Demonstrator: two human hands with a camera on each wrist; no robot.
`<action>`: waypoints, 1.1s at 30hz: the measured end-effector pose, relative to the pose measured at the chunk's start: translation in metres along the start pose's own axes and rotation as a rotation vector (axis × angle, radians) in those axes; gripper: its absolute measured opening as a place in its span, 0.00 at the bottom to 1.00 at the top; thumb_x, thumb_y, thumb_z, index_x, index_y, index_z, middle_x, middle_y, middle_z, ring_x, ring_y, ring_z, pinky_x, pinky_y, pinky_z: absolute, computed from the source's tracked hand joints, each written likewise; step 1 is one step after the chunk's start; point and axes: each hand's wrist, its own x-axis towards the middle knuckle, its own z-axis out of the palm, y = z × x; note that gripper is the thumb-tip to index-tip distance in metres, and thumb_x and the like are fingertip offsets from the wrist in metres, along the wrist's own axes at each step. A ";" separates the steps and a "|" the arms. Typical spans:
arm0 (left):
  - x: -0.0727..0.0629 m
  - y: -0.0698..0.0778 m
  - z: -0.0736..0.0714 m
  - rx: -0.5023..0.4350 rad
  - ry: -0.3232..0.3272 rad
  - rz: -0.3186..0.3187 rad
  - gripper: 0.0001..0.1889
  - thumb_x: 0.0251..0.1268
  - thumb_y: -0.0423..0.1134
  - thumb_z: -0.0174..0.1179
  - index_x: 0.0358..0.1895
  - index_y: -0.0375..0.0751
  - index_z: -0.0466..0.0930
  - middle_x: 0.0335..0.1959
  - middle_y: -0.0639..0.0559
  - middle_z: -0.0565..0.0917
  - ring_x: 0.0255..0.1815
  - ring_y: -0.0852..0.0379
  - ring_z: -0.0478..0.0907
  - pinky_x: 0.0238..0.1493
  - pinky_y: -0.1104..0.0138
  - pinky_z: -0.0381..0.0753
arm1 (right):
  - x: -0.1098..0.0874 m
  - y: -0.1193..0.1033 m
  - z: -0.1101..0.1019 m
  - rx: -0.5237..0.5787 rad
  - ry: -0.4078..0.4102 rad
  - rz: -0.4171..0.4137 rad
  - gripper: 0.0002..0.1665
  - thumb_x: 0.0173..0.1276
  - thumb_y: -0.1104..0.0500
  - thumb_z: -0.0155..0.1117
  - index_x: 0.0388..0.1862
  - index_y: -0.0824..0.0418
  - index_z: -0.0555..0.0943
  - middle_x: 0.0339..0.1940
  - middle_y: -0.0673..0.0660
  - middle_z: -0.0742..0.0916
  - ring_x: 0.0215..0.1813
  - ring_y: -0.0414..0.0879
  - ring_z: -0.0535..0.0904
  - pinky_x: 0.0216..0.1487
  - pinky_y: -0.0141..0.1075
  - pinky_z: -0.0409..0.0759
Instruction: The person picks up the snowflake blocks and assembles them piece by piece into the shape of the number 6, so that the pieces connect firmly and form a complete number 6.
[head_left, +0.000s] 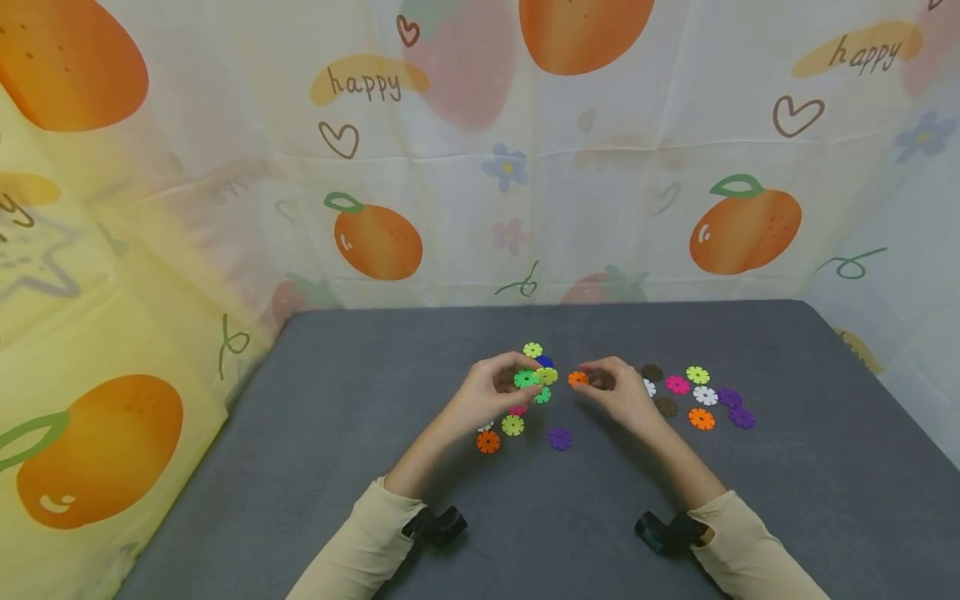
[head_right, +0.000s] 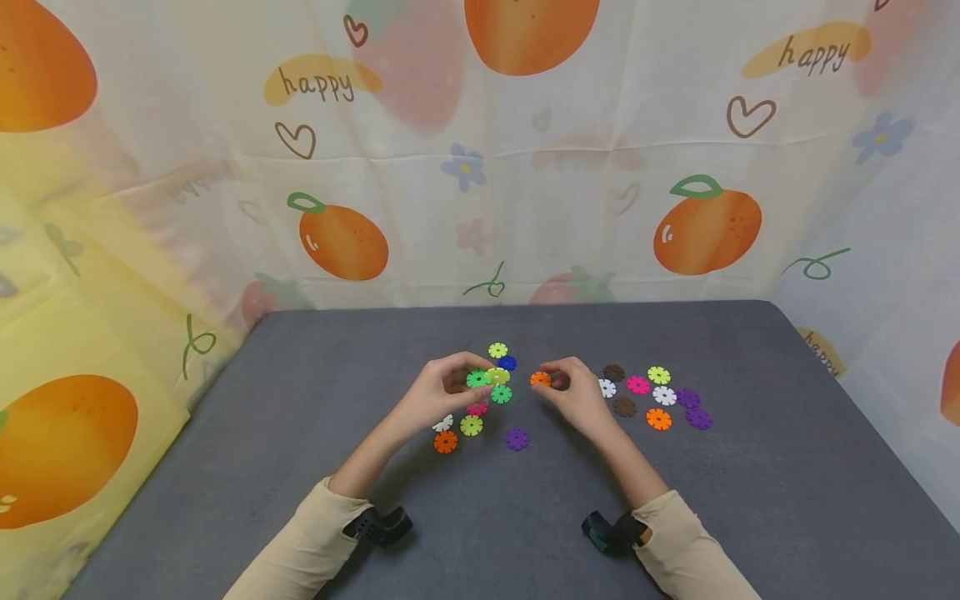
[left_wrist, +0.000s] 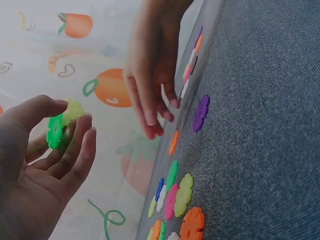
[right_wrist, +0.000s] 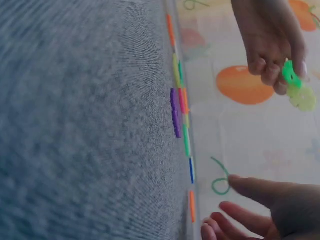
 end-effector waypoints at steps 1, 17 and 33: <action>0.000 0.001 0.000 -0.002 -0.002 -0.002 0.14 0.65 0.28 0.61 0.53 0.31 0.77 0.44 0.33 0.83 0.31 0.57 0.85 0.43 0.43 0.83 | 0.001 0.002 0.000 -0.011 -0.005 0.001 0.22 0.64 0.58 0.69 0.55 0.68 0.82 0.50 0.66 0.82 0.44 0.53 0.81 0.42 0.38 0.80; 0.004 -0.020 0.004 0.035 -0.015 0.054 0.15 0.66 0.28 0.60 0.55 0.34 0.78 0.45 0.34 0.83 0.31 0.59 0.84 0.41 0.46 0.85 | 0.012 0.014 0.011 -0.093 0.008 -0.044 0.18 0.59 0.64 0.72 0.47 0.71 0.84 0.40 0.65 0.78 0.31 0.44 0.69 0.31 0.29 0.67; 0.004 -0.022 0.001 0.088 0.045 0.083 0.11 0.66 0.32 0.62 0.50 0.40 0.80 0.43 0.43 0.85 0.31 0.45 0.84 0.33 0.66 0.85 | 0.006 -0.001 -0.004 0.285 -0.071 0.118 0.15 0.66 0.67 0.65 0.48 0.75 0.78 0.32 0.66 0.87 0.25 0.43 0.83 0.27 0.34 0.83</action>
